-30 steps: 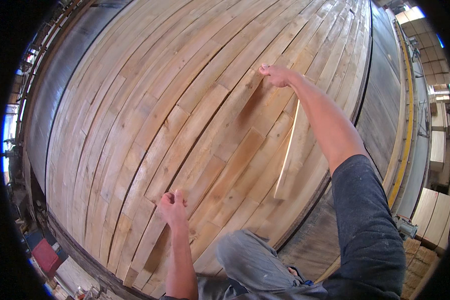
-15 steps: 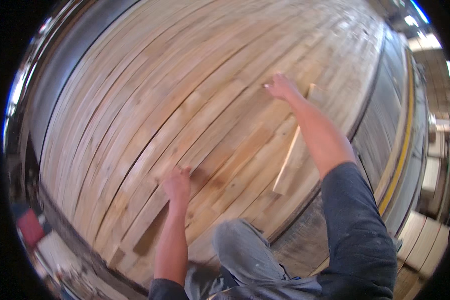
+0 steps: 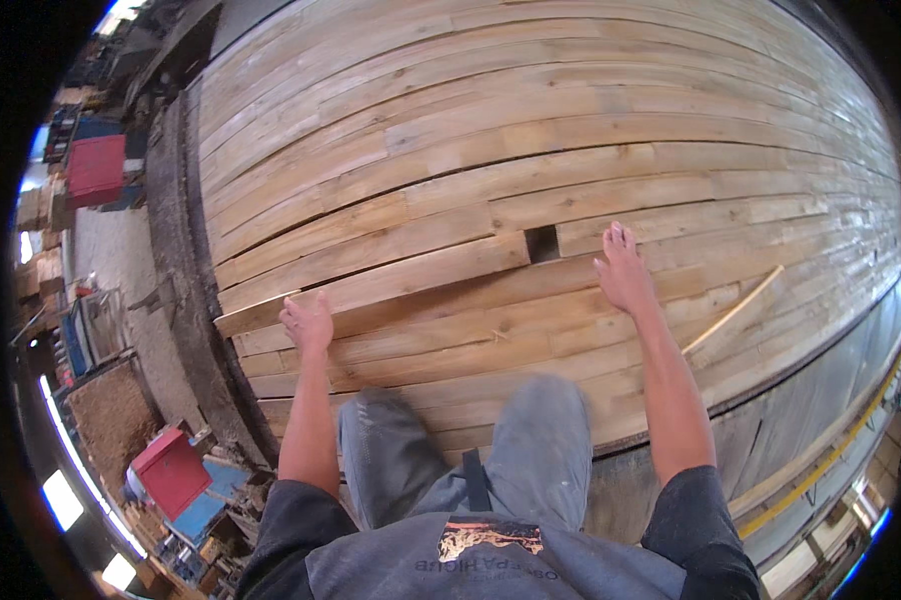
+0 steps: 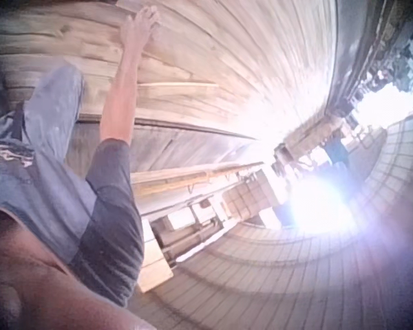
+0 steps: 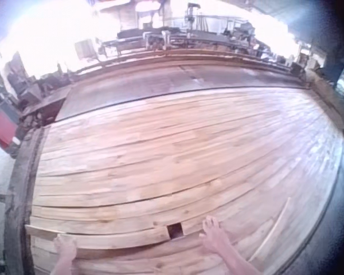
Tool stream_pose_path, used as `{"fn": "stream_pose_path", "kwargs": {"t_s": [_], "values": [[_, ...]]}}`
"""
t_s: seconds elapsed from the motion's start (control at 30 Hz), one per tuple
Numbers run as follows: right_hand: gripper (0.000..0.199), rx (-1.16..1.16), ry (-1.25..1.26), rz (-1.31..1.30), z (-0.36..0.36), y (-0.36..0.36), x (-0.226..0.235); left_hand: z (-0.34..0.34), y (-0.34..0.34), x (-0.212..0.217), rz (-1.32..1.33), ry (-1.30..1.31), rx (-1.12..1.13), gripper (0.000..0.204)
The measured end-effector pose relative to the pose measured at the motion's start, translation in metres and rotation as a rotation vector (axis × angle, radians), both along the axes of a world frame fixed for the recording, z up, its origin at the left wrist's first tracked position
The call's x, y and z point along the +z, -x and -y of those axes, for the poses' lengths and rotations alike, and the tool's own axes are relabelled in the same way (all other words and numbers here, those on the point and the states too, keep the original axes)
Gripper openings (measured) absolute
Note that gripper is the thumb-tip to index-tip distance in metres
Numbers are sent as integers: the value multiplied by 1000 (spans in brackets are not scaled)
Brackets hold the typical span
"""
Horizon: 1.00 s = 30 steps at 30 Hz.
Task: The person arranges wooden planks on a large flat surface, fitting them together by hand. Later, the person uses a metal rod to scrape accumulated sawdust from a woodworking machine.
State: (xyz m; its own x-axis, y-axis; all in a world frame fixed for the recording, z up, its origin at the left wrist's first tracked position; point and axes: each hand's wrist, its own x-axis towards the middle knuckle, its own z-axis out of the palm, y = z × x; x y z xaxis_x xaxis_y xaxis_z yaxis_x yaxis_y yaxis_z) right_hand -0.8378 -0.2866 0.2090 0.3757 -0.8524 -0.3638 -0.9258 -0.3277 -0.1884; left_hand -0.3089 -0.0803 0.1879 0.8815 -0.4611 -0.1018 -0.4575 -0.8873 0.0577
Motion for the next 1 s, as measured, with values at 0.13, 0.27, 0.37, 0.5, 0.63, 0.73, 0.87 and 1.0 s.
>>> {"fn": "stream_pose_path", "kwargs": {"t_s": [0.13, 0.27, 0.37, 0.5, 0.63, 0.73, 0.87, 1.0], "values": [[61, 2, -95, -10, 12, -1, -5, -4, -29, -5, -217, 119, 112, 66], [63, -12, -125, -4, 14, -1, -7, -10, -35, -10, -550, 414, -17, 47], [64, 14, -122, -18, 15, 2, -7, -9, -26, -13, -420, 663, 7, 35], [61, 7, -92, 8, 14, 6, -17, -10, -12, 7, -438, 467, -48, 31], [57, 149, -37, 120, 23, 6, -25, -5, -20, -4, -342, 253, -237, 35], [52, 110, -31, 142, 26, 3, -9, 10, 10, 15, -176, 254, -367, 38], [60, -168, -136, 131, 9, -59, 27, -29, -10, 20, -300, 484, -424, 48], [66, 111, 101, 194, -44, -128, 11, -54, -61, 39, -291, 548, -202, 52]]}}
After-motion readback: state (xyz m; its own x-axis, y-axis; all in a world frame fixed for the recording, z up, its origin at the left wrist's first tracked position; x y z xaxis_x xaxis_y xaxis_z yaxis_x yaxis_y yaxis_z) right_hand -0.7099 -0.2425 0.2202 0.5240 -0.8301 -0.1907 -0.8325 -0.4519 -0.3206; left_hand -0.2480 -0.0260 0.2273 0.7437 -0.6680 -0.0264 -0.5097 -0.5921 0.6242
